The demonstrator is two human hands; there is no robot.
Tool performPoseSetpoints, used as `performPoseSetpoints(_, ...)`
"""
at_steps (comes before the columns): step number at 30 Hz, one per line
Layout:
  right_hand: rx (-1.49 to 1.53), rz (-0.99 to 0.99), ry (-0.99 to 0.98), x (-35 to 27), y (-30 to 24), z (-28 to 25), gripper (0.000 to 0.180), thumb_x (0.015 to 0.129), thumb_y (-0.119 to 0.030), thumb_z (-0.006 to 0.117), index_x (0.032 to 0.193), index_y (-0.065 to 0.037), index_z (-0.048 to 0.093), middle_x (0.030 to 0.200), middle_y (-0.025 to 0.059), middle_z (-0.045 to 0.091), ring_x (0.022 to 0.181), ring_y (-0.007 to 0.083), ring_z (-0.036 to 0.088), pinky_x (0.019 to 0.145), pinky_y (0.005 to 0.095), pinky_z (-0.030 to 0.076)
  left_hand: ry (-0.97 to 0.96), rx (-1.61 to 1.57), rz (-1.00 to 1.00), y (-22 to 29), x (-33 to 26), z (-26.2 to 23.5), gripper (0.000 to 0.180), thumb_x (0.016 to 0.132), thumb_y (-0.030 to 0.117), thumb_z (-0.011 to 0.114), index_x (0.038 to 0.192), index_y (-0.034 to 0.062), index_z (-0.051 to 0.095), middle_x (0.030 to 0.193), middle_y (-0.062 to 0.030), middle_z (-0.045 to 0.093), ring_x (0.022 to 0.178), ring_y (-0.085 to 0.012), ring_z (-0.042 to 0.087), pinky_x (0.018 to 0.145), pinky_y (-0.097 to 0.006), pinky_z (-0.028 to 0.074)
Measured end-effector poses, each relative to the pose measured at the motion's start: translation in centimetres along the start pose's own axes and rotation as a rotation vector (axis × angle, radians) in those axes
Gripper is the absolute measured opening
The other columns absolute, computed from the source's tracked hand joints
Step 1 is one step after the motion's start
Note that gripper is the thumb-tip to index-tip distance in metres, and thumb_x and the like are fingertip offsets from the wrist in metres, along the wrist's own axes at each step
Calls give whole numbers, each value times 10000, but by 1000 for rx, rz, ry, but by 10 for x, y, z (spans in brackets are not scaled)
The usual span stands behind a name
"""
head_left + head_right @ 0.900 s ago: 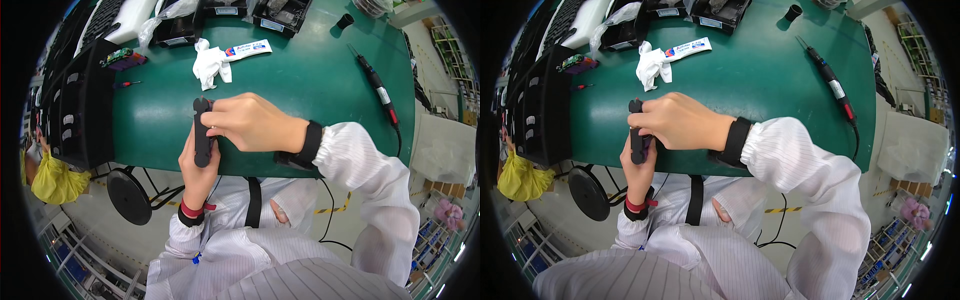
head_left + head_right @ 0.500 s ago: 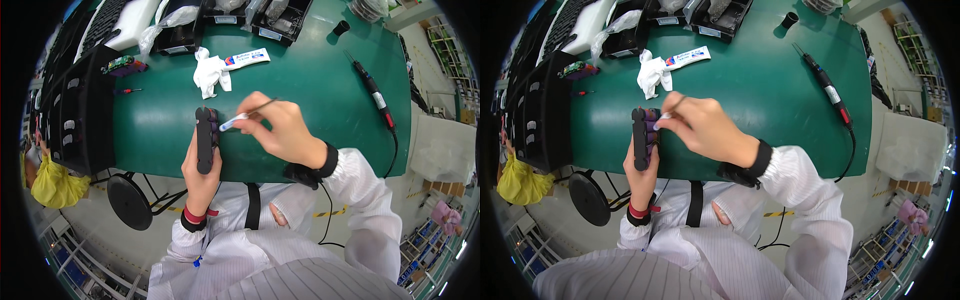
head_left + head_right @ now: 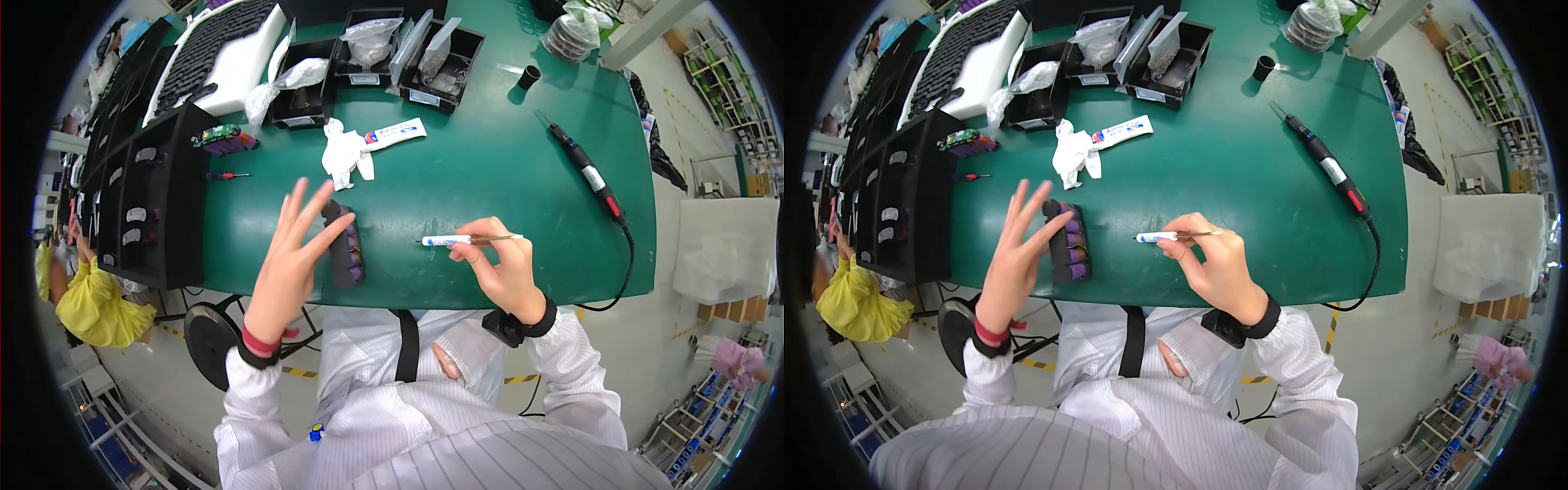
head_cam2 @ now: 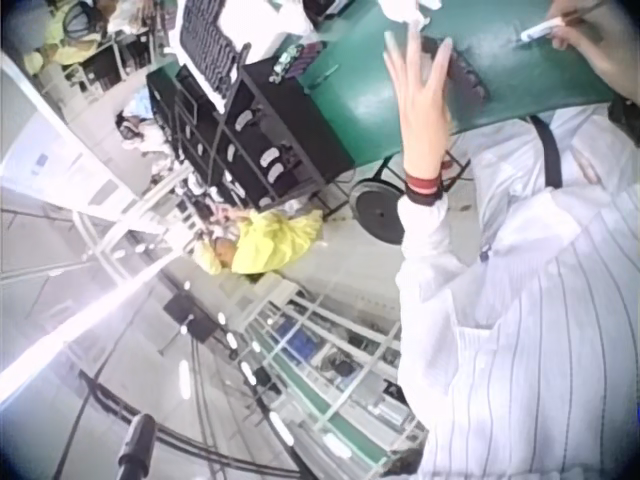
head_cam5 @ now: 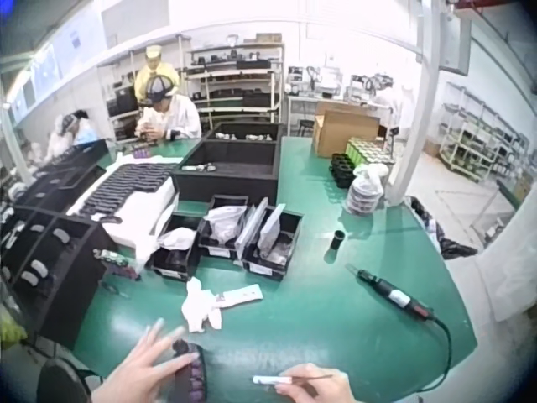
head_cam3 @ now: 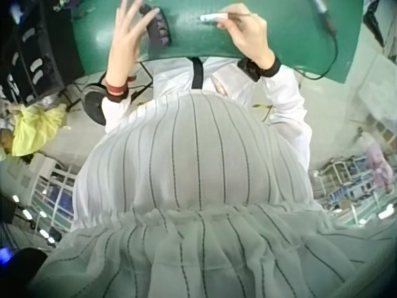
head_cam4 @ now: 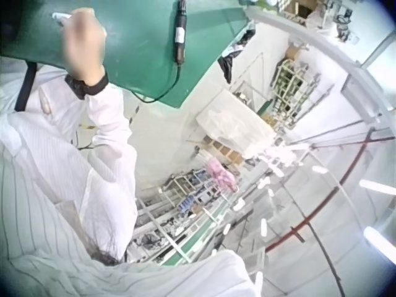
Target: The person cleans the surface of a black battery pack housing using a small tool and a tissue. They then apply a white adhesive from a tube onto the purple cylindrical cells inside the housing.
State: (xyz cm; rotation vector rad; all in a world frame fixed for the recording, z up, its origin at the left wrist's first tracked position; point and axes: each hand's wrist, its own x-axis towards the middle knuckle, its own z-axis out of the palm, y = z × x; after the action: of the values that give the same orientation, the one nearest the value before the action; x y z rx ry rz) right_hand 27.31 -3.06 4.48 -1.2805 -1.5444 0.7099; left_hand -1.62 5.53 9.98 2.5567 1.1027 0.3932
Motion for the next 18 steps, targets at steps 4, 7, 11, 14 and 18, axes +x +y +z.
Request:
performPoseSetpoints(4,0,-3,44,-7,-8,-7,89,940,39,691,1012,71,651,880,114,708,764,205,761,710,305,622,-80,80,282,-18,28,-10,373,748,-97,698,1091,42,652,1304,-104,641,1341,-353,540,1172,-513,427)
performPoseSetpoints(7,7,49,86,-13,-14,-16,80,953,31,683,1015,68,647,888,115,707,776,204,759,714,311,621,-85,70,299,-24,30,-11,341,752,-53,730,1072,30,645,1147,-107,642,1173,-353,618,1060,-483,490)
performPoseSetpoints(11,38,94,129,-20,-10,-29,73,971,18,668,1020,65,644,908,120,700,785,212,752,726,309,616,20,-2,167,-11,19,-6,310,769,22,789,1031,-1,627,964,-129,587,922,-340,630,791,-443,510)
performPoseSetpoints(14,46,131,179,-21,-10,-30,72,974,16,665,1016,72,646,909,118,698,781,213,750,722,306,615,151,-46,69,3,13,7,289,798,47,810,995,-24,610,890,-139,548,790,-321,591,666,-420,477)
performPoseSetpoints(18,-13,87,152,-12,-12,-23,69,955,17,684,988,68,652,903,114,702,772,210,753,714,303,605,335,-103,-100,21,11,39,260,826,40,806,967,-38,602,845,-143,524,707,-302,564,617,-396,467)
